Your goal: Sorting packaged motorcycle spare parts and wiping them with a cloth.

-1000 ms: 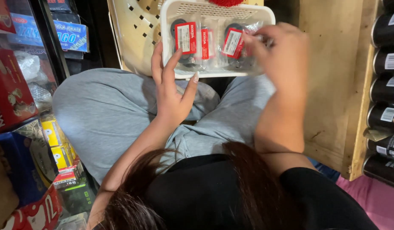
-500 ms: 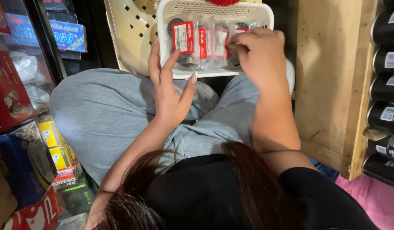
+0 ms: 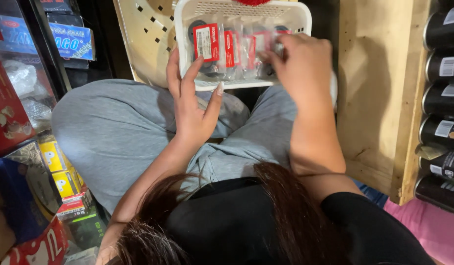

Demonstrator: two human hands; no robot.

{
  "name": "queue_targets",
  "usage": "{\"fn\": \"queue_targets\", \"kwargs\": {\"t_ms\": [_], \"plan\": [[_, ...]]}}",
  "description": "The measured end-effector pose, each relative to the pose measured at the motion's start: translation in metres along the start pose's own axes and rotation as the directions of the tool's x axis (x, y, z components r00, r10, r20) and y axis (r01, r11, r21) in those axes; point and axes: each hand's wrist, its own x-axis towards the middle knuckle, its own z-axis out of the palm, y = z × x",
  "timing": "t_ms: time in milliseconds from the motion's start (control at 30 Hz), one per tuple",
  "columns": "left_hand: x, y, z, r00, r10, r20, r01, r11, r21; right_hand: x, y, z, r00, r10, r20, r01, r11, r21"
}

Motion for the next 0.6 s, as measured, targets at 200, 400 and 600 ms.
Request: {"fn": "queue_targets", "kwargs": {"t_ms": [200,400,600], "plan": [[0.000,-0.004,0.001,1.000,0.023,-0.010,-0.022,0.999,0.029,0.004,-0.001,0.001,0.998,-0.030,0.061,0.018,0.984,0.176],[0.000,0.001,-0.001,1.000,-0.025,0.010,0.025,0.998,0.062,-0.002,0.021,-0.016,0.982,0.176,-0.071,-0.142,0.929,0.341],[0.000,-0.001,0.000,1.000,-0.010,0.007,0.010,1.000,0.016,0.002,-0.007,0.003,0.980,-0.161,-0.114,0.196,0.863,0.465]]}}
